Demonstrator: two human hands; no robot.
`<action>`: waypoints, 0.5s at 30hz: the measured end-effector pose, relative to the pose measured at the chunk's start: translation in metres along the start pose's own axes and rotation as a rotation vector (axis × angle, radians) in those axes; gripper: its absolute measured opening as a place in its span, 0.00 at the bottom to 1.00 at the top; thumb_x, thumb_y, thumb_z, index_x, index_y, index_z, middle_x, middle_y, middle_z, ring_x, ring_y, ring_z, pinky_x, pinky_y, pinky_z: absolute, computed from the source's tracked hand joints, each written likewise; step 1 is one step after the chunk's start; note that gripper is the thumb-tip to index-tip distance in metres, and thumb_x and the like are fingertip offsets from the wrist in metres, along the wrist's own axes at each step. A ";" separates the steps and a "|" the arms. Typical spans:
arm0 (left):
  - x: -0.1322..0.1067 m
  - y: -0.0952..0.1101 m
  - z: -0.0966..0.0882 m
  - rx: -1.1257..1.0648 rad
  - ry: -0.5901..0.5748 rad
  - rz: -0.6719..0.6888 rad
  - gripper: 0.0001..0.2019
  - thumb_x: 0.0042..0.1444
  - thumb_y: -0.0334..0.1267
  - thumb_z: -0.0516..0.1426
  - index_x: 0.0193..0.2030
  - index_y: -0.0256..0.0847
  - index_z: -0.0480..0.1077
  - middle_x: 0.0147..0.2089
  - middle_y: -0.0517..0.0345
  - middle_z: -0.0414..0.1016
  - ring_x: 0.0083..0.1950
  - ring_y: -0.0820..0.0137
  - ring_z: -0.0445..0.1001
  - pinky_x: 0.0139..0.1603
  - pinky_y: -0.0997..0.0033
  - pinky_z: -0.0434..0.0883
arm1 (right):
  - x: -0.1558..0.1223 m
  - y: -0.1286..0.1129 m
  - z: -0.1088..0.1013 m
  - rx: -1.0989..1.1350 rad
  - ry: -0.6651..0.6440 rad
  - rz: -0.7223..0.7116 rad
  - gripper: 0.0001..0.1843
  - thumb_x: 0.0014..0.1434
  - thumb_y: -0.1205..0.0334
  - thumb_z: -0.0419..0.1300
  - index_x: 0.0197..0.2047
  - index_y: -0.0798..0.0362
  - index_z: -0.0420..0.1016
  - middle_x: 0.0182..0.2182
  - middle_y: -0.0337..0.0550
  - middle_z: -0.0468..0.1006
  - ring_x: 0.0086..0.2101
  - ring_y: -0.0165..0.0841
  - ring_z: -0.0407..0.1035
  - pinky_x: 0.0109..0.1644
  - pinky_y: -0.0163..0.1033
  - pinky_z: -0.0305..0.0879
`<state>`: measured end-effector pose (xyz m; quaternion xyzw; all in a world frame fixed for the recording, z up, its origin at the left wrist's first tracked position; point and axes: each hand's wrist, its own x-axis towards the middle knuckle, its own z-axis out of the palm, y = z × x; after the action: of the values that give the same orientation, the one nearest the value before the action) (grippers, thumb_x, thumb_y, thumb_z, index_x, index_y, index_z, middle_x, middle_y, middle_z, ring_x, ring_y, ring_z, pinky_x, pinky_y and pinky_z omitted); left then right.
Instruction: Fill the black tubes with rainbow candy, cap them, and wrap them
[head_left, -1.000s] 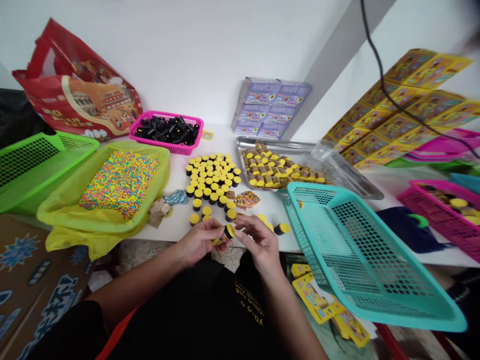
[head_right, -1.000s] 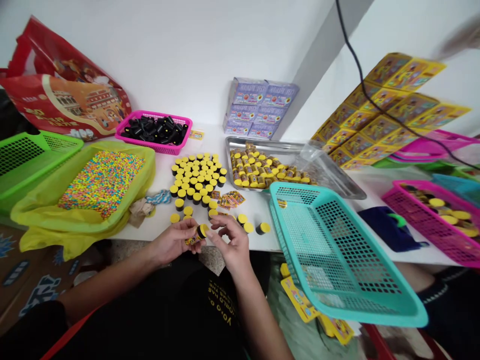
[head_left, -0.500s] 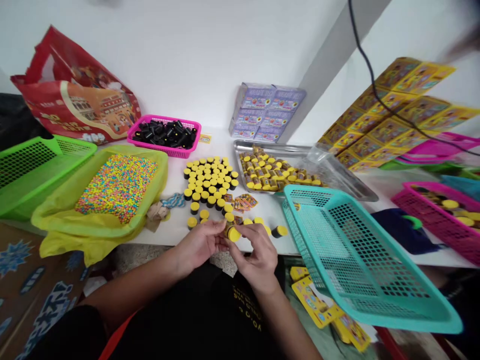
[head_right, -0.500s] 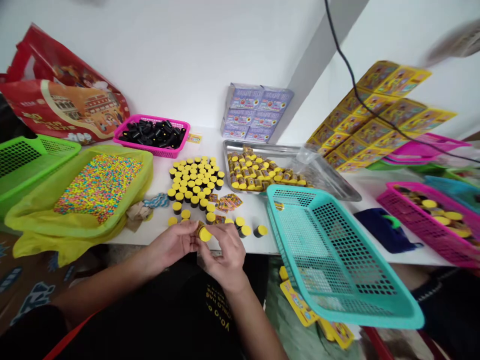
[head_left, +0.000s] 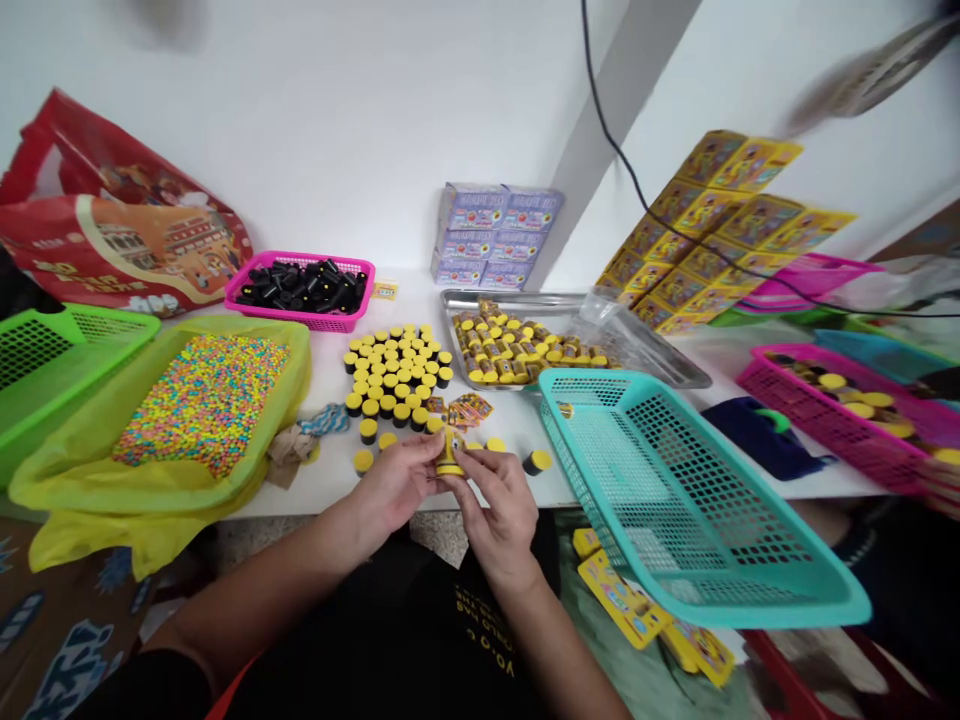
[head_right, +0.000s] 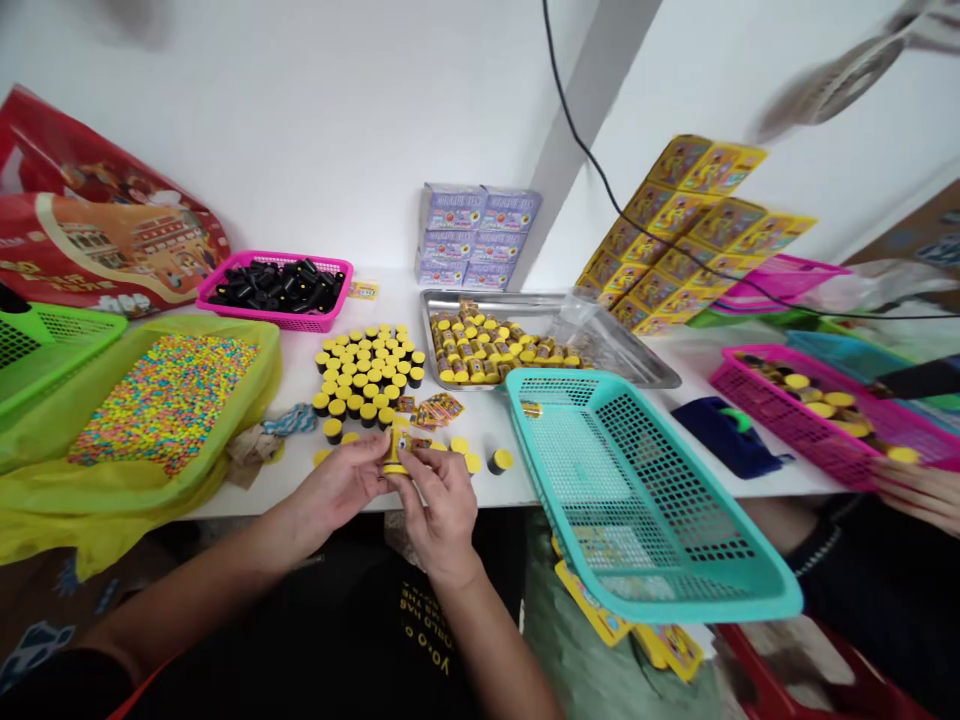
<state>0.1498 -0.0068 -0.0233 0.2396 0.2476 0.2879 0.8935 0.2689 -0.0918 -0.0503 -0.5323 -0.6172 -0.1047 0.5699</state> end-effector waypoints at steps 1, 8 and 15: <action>0.000 -0.001 0.000 0.011 -0.003 -0.004 0.11 0.47 0.38 0.69 0.34 0.34 0.76 0.31 0.54 0.78 0.31 0.71 0.75 0.36 0.70 0.72 | -0.001 0.001 0.000 0.000 0.006 0.012 0.20 0.59 0.70 0.64 0.54 0.46 0.76 0.41 0.47 0.76 0.40 0.38 0.72 0.40 0.44 0.72; -0.001 -0.005 0.002 0.036 0.020 -0.045 0.15 0.45 0.42 0.70 0.36 0.34 0.77 0.33 0.53 0.77 0.32 0.71 0.74 0.37 0.68 0.71 | -0.003 0.004 -0.003 0.046 0.010 0.071 0.21 0.61 0.69 0.63 0.57 0.47 0.73 0.43 0.48 0.76 0.42 0.39 0.72 0.44 0.47 0.73; -0.001 -0.006 0.000 0.101 0.013 -0.016 0.15 0.45 0.43 0.70 0.32 0.34 0.76 0.30 0.56 0.74 0.30 0.73 0.72 0.36 0.70 0.69 | -0.002 0.001 -0.002 0.065 0.005 0.083 0.17 0.61 0.68 0.62 0.54 0.47 0.76 0.42 0.48 0.78 0.42 0.40 0.73 0.45 0.49 0.73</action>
<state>0.1512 -0.0119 -0.0265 0.2806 0.2695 0.2697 0.8808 0.2709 -0.0941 -0.0515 -0.5381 -0.5963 -0.0622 0.5924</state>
